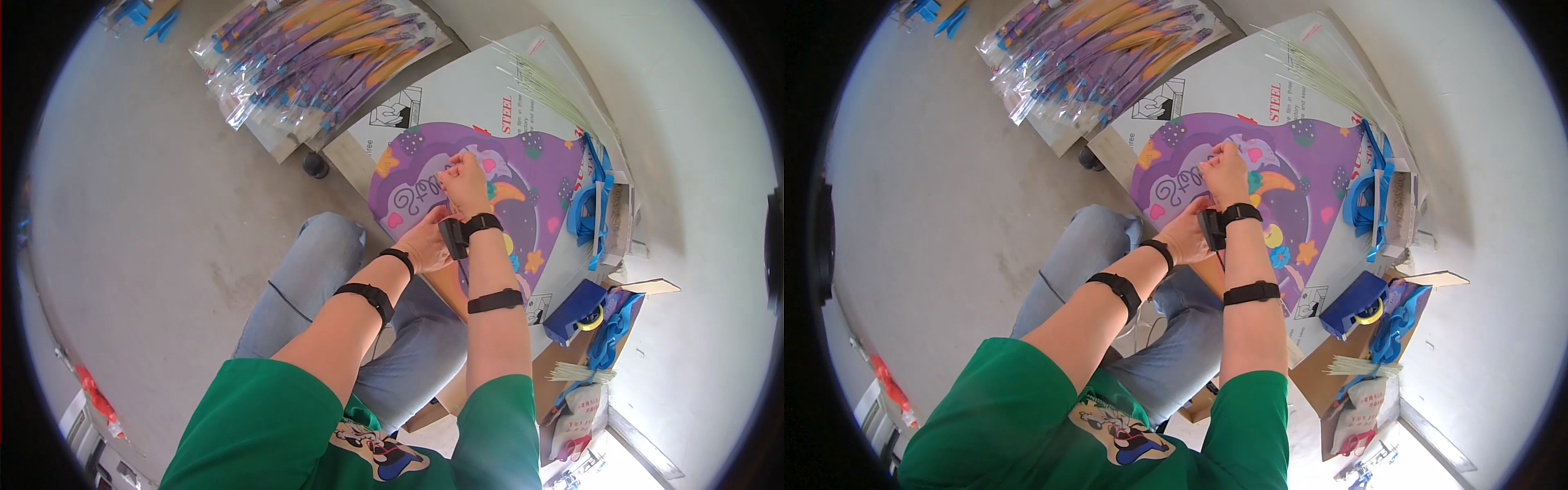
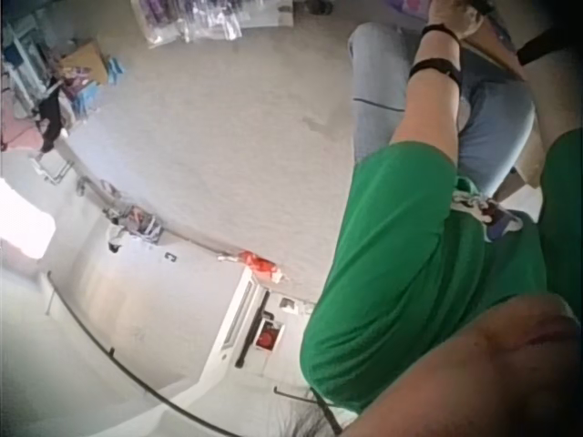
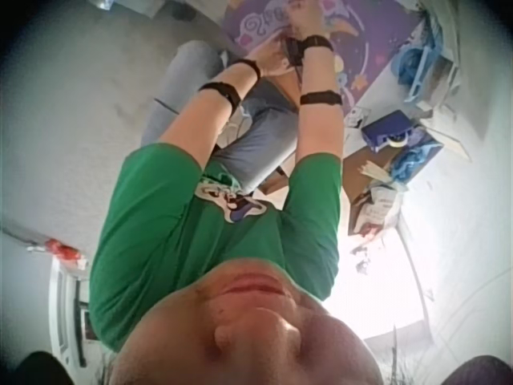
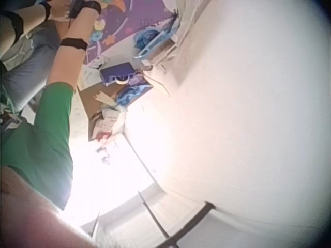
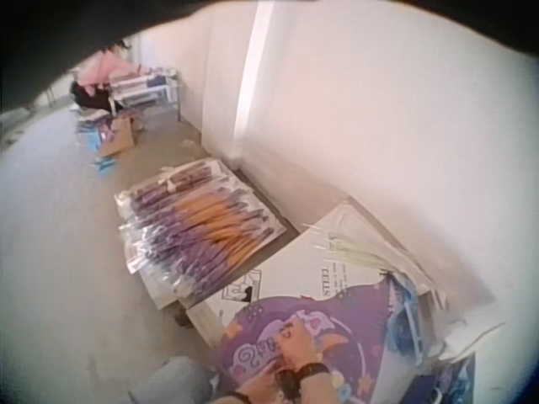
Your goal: Assembling kites by folding the sail, inserting support rods, and securing them with tape.
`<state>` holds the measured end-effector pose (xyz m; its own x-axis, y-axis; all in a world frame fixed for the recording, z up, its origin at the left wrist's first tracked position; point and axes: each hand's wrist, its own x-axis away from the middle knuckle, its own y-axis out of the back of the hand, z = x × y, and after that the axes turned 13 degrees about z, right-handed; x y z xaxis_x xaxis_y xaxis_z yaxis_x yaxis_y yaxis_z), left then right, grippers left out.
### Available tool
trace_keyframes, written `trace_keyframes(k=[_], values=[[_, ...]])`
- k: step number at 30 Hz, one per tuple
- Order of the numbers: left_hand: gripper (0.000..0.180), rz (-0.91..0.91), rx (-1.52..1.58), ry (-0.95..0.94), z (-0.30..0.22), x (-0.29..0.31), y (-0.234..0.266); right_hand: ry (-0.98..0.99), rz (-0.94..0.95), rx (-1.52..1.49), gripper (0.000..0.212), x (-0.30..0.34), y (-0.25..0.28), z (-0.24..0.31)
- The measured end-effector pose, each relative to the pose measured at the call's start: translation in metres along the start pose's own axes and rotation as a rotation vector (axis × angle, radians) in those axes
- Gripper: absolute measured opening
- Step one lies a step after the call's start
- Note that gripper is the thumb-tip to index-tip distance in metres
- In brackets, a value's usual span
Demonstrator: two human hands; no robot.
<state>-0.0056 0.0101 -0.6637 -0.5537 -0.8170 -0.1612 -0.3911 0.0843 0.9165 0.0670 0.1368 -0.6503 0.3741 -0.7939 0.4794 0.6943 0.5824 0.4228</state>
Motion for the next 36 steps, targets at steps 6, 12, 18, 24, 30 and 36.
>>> trace_keyframes(k=[6, 12, 18, 24, 30, 36], values=[[0.022, -0.026, -0.028, 0.002, -0.001, -0.003, 0.001, 0.042, -0.06, 0.145, 0.037, -0.003, 0.0, -0.004], [0.019, -0.045, 0.03, -0.016, 0.0, -0.002, 0.0, 0.003, -0.068, 0.282, 0.04, -0.001, -0.001, 0.011], [0.021, -0.039, 0.118, 0.01, -0.001, -0.006, -0.006, -0.006, -0.082, 0.452, 0.047, -0.001, 0.002, 0.026], [0.024, 0.006, 0.026, 0.065, -0.005, -0.002, -0.006, -0.167, -0.002, 0.599, 0.057, -0.001, 0.013, 0.029], [0.028, -0.015, 0.114, 0.034, -0.001, 0.002, -0.003, -0.296, 0.108, 0.452, 0.057, 0.005, 0.019, 0.044], [0.027, 0.147, 0.061, 0.07, -0.002, -0.002, 0.0, -0.277, 0.004, 0.483, 0.054, 0.005, 0.017, 0.032]])
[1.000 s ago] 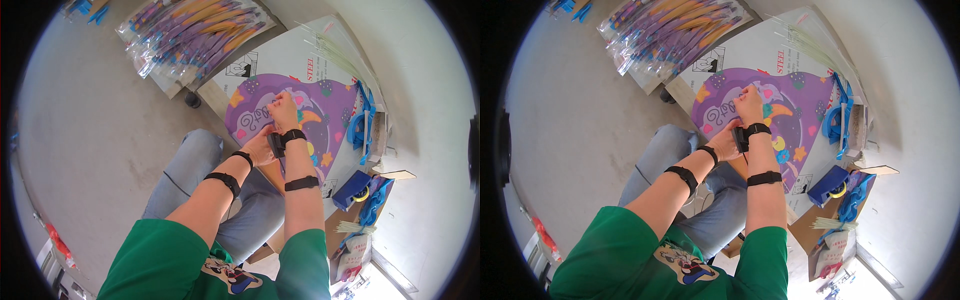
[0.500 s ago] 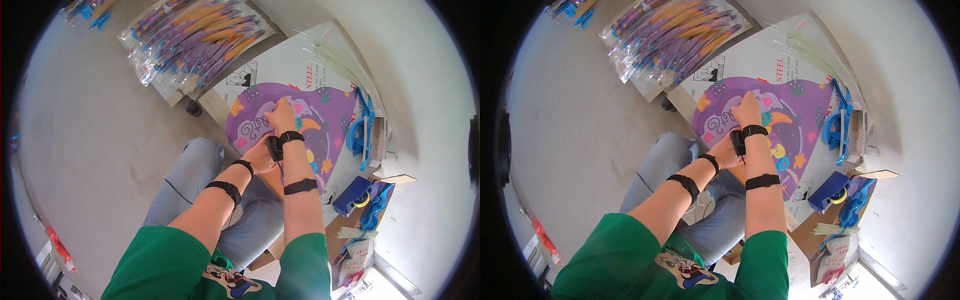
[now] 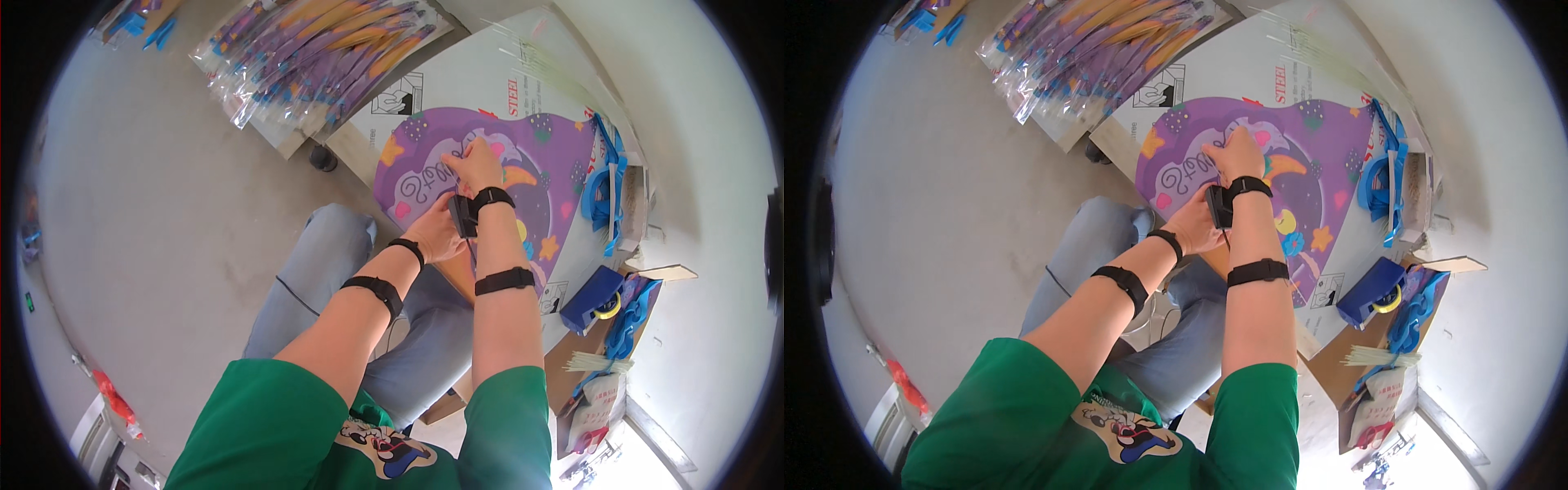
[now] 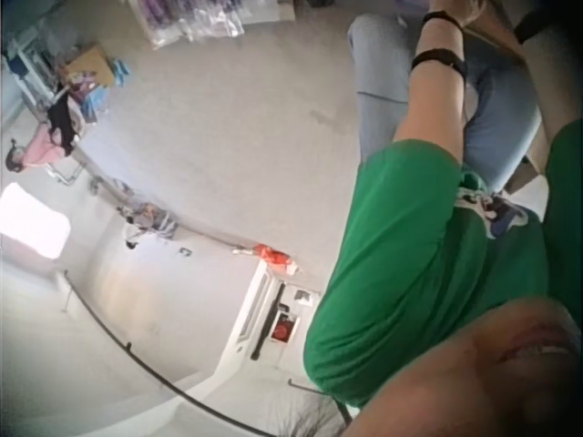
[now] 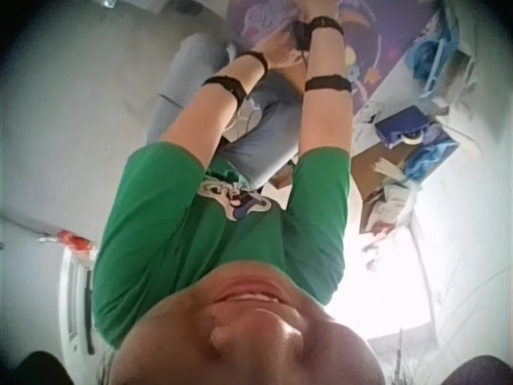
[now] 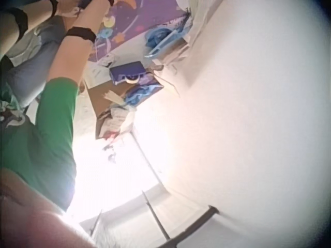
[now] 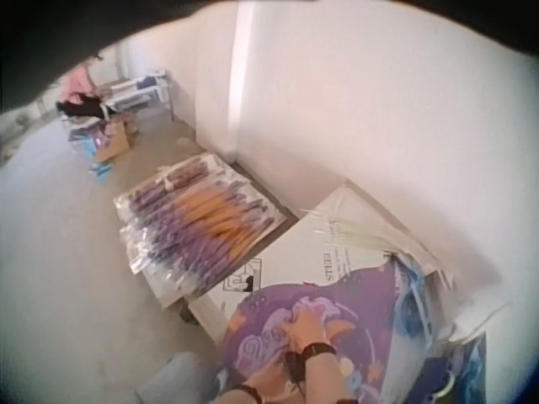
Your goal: Assembling kites by folding the sail, inserting support rods, and securing them with tape.
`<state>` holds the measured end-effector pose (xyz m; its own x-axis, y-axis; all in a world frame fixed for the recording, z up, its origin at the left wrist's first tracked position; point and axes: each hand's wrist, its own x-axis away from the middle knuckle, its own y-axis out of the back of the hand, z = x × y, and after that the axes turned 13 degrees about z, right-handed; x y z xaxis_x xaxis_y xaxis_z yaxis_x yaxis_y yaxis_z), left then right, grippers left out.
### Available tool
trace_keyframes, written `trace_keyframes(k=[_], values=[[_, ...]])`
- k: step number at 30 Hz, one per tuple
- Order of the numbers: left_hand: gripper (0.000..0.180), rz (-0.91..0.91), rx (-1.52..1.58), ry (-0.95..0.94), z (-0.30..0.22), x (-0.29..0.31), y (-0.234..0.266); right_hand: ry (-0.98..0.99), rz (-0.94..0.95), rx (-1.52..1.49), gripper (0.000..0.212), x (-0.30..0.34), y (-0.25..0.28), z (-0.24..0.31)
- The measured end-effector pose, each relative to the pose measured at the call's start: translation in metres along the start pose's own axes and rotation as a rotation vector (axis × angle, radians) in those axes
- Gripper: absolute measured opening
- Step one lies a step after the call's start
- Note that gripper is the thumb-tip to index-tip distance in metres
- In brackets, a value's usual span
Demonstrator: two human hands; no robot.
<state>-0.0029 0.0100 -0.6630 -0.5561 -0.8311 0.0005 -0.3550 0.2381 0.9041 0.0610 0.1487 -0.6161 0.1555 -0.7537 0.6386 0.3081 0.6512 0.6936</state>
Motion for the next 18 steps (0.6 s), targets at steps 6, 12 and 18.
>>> trace_keyframes(k=[6, 12, 18], values=[[0.027, -0.077, 0.053, -0.036, 0.0, -0.002, -0.002, 0.102, -0.092, 0.048, 0.059, 0.007, -0.004, -0.003], [0.027, -0.031, -0.018, -0.025, 0.001, 0.001, -0.005, 0.13, -0.048, 0.014, 0.061, 0.012, -0.009, -0.006], [0.031, -0.005, -0.05, -0.041, -0.005, -0.005, -0.001, 0.169, -0.117, -0.273, 0.055, 0.016, -0.015, -0.031]])
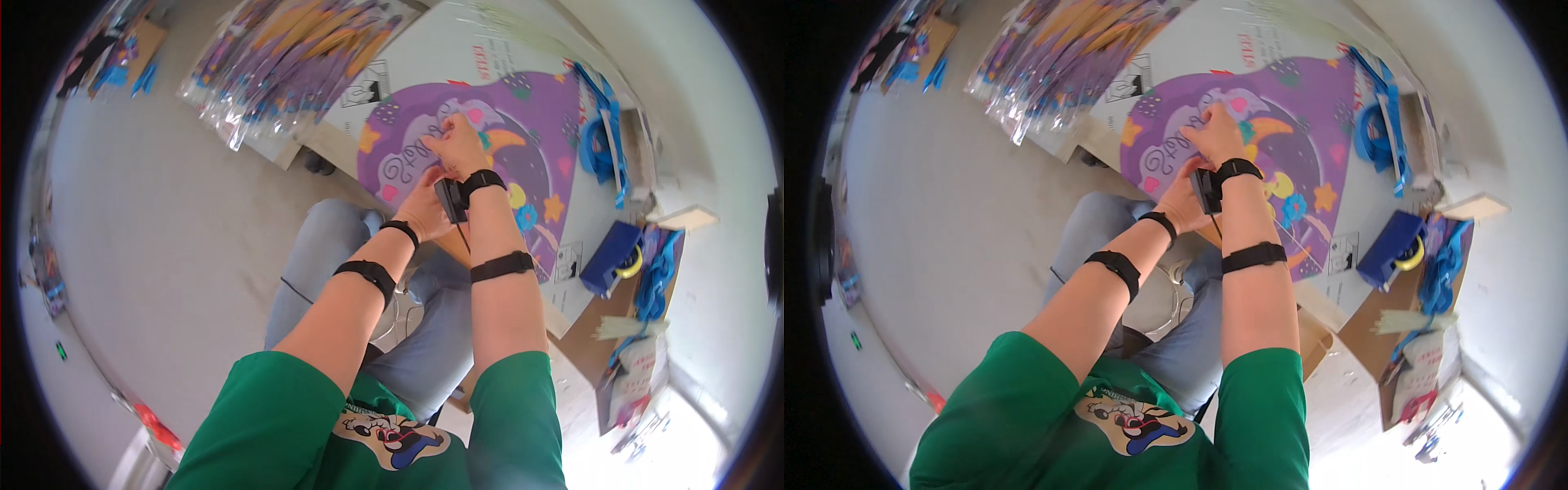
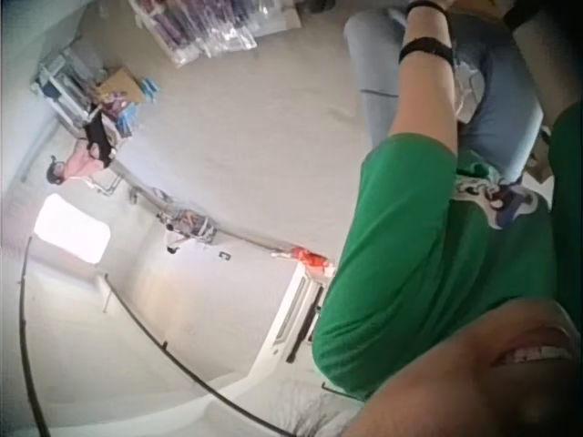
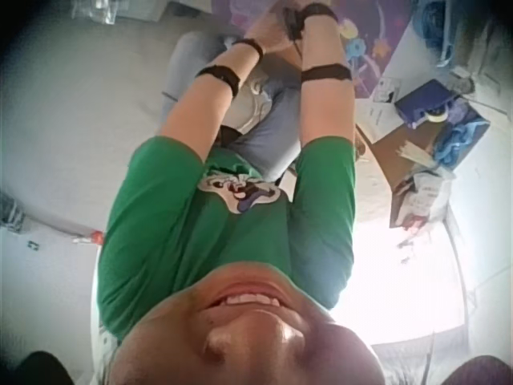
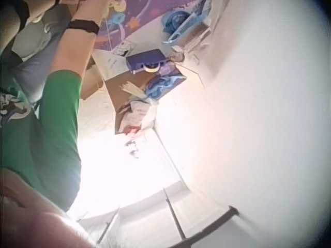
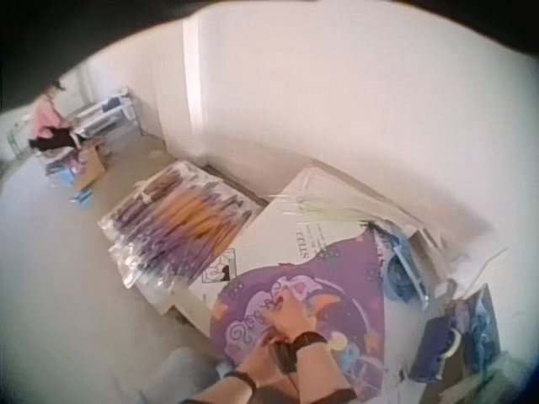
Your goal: Assembling kites by folding the sail, inserting support rods, and securing them with tape.
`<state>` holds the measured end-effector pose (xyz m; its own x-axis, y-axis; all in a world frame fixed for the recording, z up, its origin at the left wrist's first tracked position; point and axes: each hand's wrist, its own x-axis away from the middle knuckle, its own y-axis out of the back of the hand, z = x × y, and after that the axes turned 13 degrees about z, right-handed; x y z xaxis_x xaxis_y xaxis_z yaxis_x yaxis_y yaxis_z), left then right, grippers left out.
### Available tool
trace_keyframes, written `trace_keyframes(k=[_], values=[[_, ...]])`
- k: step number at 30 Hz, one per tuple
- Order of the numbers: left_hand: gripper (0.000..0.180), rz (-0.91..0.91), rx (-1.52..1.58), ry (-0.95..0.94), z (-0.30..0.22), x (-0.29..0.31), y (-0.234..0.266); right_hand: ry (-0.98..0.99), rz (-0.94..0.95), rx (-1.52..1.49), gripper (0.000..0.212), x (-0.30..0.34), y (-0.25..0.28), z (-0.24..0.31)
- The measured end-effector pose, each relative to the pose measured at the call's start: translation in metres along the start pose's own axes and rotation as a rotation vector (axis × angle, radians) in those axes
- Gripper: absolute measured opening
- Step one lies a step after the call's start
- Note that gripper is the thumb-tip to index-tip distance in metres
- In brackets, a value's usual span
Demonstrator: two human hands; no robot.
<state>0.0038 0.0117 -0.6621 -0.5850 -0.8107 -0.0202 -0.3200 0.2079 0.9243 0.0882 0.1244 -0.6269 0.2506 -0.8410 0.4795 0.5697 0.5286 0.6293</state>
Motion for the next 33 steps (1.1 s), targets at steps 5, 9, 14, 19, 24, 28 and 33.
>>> trace_keyframes(k=[5, 9, 14, 19, 24, 28, 33], values=[[0.039, -0.051, -0.053, -0.001, 0.001, -0.001, 0.004, 0.006, -0.107, -0.33, 0.044, 0.086, 0.024, -0.061], [0.044, -0.038, -0.1, -0.048, 0.004, -0.001, 0.005, 0.013, -0.328, 0.078, 0.036, 0.183, 0.017, -0.147], [0.043, -0.062, -0.161, -0.051, -0.002, -0.002, 0.0, -0.23, -0.458, 0.273, 0.043, 0.26, -0.007, -0.192], [0.041, -0.076, -0.223, -0.069, 0.0, -0.003, -0.005, -0.304, -0.529, 0.254, 0.043, 0.268, -0.021, -0.197], [0.041, -0.097, -0.237, -0.09, 0.003, -0.001, -0.008, -0.299, -0.596, 0.21, 0.041, 0.266, -0.032, -0.201], [0.041, -0.078, -0.269, -0.074, 0.001, -0.003, -0.005, -0.269, -0.648, 0.172, 0.041, 0.266, -0.033, -0.201], [0.04, -0.021, -0.29, -0.055, 0.0, -0.003, 0.004, -0.225, -0.666, 0.161, 0.041, 0.267, -0.035, -0.199]])
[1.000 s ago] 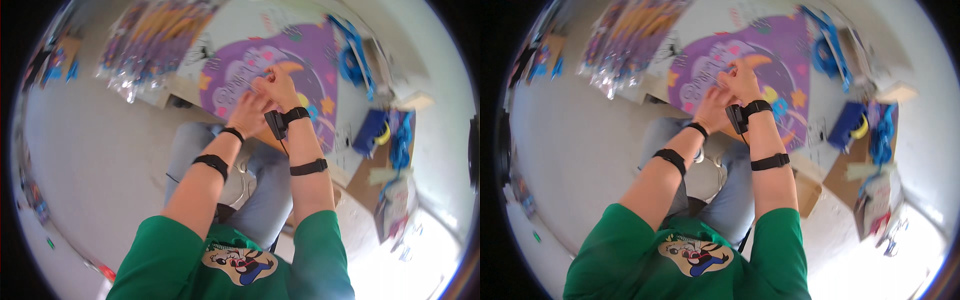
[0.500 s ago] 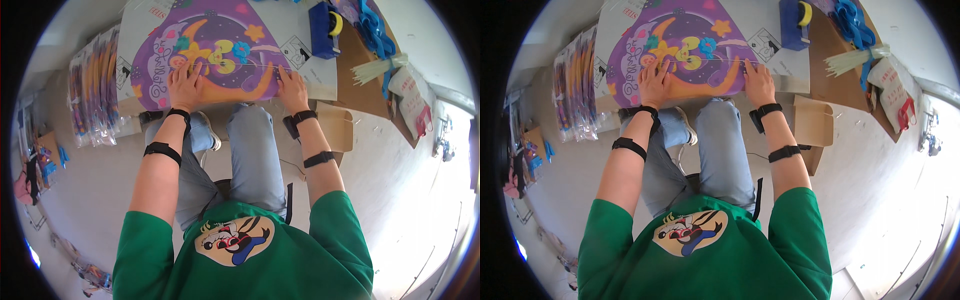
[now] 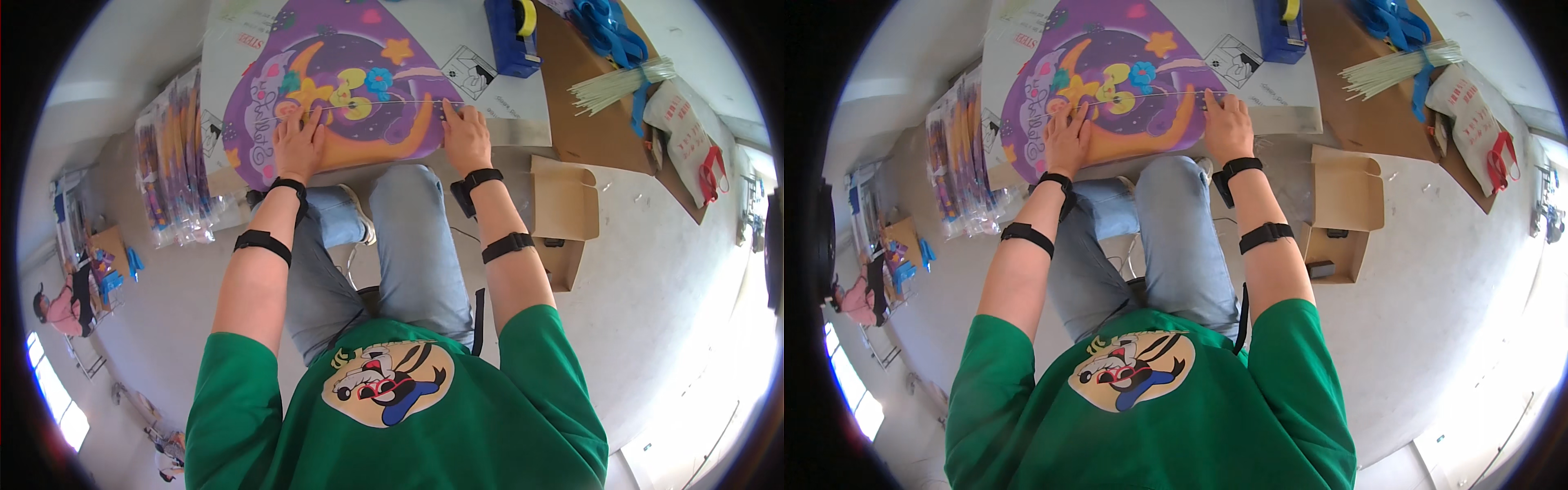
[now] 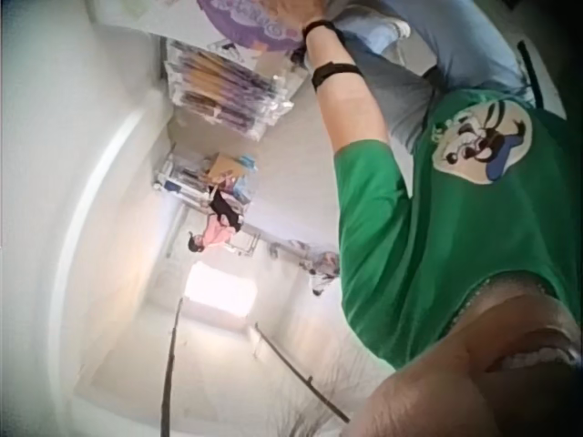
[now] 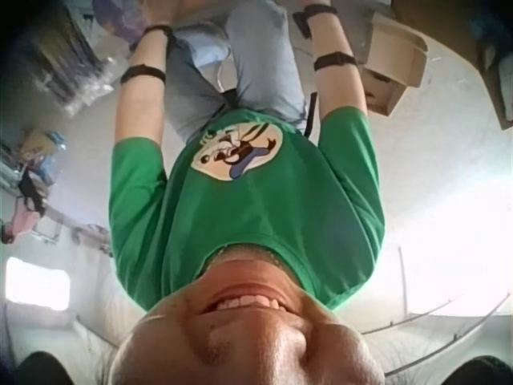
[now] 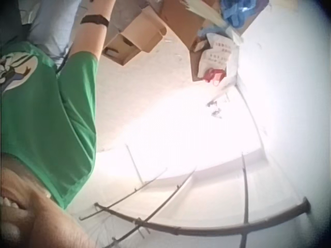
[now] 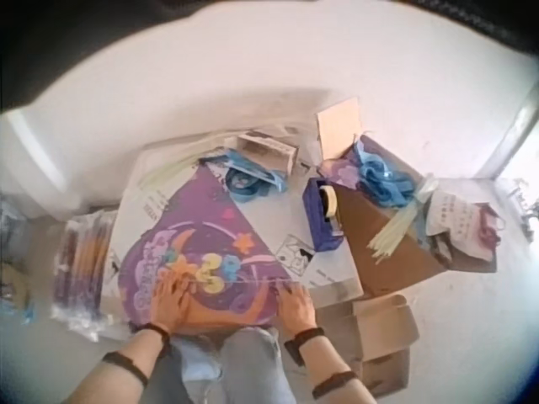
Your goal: Assembling kites by folding the sail, inserting support rods, and securing them with tape.
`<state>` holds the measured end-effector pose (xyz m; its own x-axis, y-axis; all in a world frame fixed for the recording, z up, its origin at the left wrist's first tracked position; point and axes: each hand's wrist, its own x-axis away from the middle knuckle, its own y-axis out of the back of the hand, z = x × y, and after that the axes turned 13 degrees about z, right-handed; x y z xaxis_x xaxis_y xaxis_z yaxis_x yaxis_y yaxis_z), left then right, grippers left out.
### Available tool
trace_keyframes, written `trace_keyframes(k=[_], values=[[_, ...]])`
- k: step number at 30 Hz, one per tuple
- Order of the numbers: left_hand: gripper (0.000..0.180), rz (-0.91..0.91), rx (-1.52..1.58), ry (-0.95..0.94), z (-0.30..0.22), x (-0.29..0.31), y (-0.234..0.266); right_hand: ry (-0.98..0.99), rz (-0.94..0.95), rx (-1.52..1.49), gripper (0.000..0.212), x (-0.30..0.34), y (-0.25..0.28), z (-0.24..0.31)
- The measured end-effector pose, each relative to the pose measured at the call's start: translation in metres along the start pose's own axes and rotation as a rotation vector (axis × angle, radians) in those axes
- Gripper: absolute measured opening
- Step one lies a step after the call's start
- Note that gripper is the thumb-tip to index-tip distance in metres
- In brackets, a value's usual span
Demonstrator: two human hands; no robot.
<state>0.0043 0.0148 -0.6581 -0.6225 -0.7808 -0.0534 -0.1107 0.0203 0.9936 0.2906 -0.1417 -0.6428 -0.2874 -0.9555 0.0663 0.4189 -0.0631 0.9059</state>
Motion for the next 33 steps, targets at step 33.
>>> trace_keyframes(k=[33], values=[[0.05, 0.128, 0.12, -0.346, -0.126, -0.042, -0.014, -0.035, -0.05, 0.048, 0.04, -0.002, -0.01, -0.003]])
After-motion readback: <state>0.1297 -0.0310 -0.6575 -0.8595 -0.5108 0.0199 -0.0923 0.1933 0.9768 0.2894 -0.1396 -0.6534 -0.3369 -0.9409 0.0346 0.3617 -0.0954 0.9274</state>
